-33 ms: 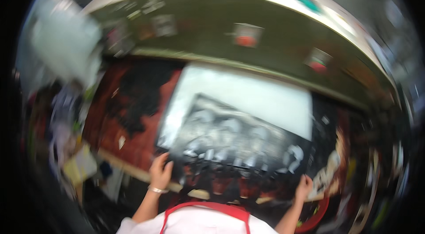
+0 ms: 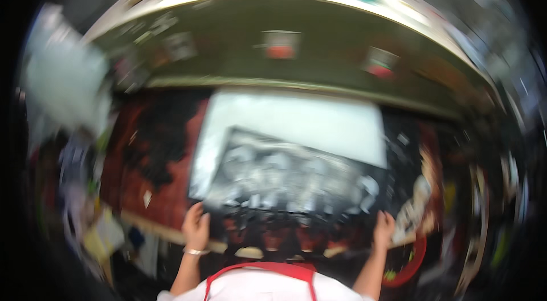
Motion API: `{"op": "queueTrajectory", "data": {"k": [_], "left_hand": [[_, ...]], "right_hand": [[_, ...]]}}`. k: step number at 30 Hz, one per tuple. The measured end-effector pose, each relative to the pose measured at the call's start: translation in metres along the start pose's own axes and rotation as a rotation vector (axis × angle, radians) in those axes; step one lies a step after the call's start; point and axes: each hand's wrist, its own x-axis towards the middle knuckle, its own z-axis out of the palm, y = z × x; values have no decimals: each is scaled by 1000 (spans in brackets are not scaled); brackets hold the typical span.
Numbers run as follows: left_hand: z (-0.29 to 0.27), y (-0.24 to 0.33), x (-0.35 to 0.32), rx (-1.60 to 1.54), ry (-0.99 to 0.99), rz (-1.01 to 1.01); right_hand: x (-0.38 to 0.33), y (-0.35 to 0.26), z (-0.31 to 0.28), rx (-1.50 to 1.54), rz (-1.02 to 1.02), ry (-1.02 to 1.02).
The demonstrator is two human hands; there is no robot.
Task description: The person uses a die-cutting press to cut black rubber sheets into shoe insole shapes. They place a white template on the sheet, press the machine, remove the cut pieces, and repeat the cycle. The cut insoles are stacked on the table, and the person also handles a plastic bag and a roll of rubber material.
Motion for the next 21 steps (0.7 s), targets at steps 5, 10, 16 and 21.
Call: {"op": "queueTrajectory", "data": {"k": [5, 10, 16, 21], "left_hand": [[-21, 44, 31, 69, -304, -97], [-2, 78, 40, 189, -611, 325], [58, 110, -6, 169, -1022, 522], [127, 123, -137, -166, -1478, 942]], "right_hand": [[-56, -34, -14, 307, 76, 30], [-197, -13, -89, 437, 62, 299], [-418, 65, -168, 422, 399, 1022], [-607, 103, -201, 346, 523, 1542]]}}
